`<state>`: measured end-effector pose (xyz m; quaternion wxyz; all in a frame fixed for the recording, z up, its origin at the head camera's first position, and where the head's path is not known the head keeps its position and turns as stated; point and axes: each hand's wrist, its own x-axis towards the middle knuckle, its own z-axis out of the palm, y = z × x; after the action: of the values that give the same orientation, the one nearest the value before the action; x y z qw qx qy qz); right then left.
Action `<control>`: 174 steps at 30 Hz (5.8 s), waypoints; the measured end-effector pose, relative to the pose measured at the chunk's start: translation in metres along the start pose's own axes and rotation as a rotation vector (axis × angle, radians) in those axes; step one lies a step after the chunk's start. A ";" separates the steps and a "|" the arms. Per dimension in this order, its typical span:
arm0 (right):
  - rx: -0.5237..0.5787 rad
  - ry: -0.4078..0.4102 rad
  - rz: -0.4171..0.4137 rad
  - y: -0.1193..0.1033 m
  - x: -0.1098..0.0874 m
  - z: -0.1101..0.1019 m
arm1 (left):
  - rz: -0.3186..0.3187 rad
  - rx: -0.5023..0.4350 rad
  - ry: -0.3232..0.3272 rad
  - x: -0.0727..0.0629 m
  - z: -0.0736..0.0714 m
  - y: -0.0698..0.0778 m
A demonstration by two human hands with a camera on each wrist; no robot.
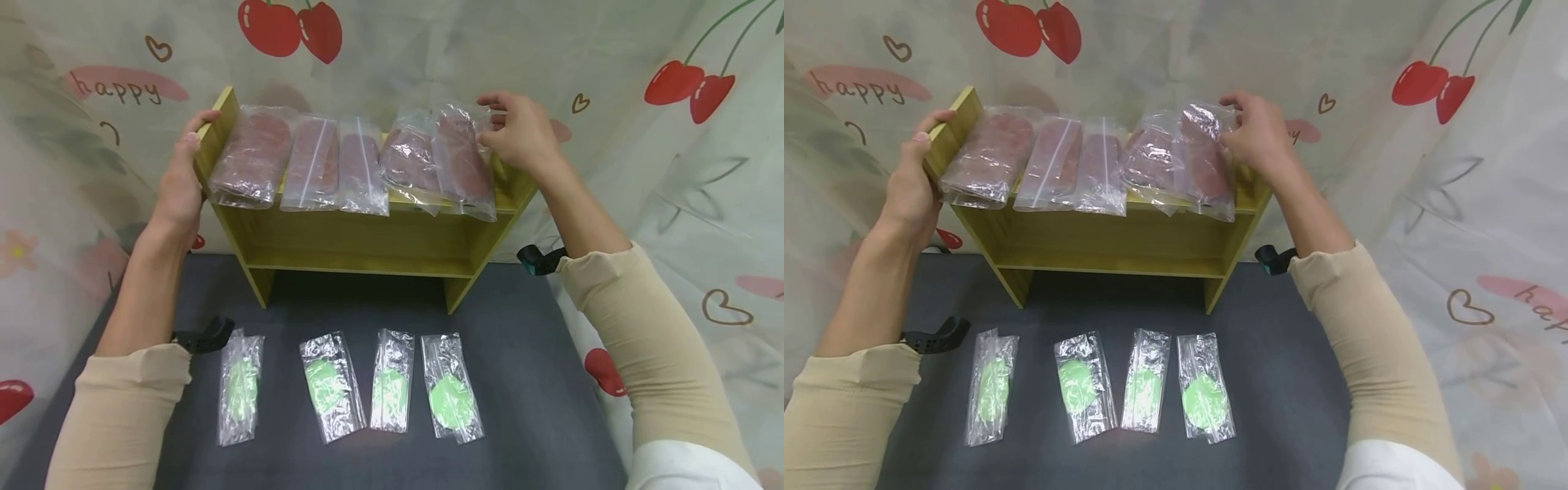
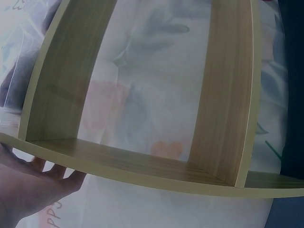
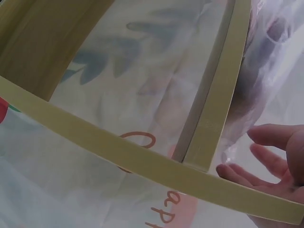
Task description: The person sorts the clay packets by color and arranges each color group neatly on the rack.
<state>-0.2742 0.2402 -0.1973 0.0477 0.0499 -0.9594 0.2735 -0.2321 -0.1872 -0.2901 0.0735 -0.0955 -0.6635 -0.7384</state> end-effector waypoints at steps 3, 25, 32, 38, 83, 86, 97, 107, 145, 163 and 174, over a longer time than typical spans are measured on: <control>0.029 0.030 -0.018 0.001 -0.004 0.001 | 0.005 -0.011 -0.002 0.000 0.000 0.000; 0.269 0.325 -0.130 0.029 -0.043 0.001 | -0.092 0.052 -0.069 0.001 -0.007 0.007; 0.282 0.334 -0.100 0.039 -0.056 0.002 | -0.155 0.021 -0.096 -0.003 -0.012 0.011; 0.364 0.196 -0.010 0.048 -0.068 0.005 | -0.152 -0.078 -0.076 -0.009 -0.017 0.013; 0.864 -0.232 -0.069 0.082 -0.083 0.005 | 0.195 -0.057 -0.029 -0.157 -0.075 -0.073; 0.874 -0.209 -0.073 0.085 -0.086 0.003 | 0.164 0.006 -0.028 -0.163 -0.078 -0.084; 0.887 -0.185 -0.100 0.088 -0.086 0.006 | 0.010 0.074 0.034 -0.204 -0.096 -0.135; 0.864 -0.170 -0.102 0.087 -0.089 0.005 | -0.162 0.114 0.086 -0.234 -0.105 -0.177; 0.938 -0.138 -0.081 0.086 -0.088 0.005 | -0.446 0.911 -0.097 -0.259 -0.063 -0.221; 0.926 -0.124 -0.086 0.086 -0.089 0.007 | -0.375 1.049 -0.163 -0.254 -0.046 -0.222; 0.897 -0.120 -0.079 0.083 -0.088 0.010 | -0.310 0.967 -0.084 -0.260 -0.046 -0.222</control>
<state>-0.1976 0.3111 -0.2594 -0.0241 0.1180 -0.7446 0.6565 -0.0338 -0.2136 -0.5713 -0.0278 0.0192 -0.9382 -0.3444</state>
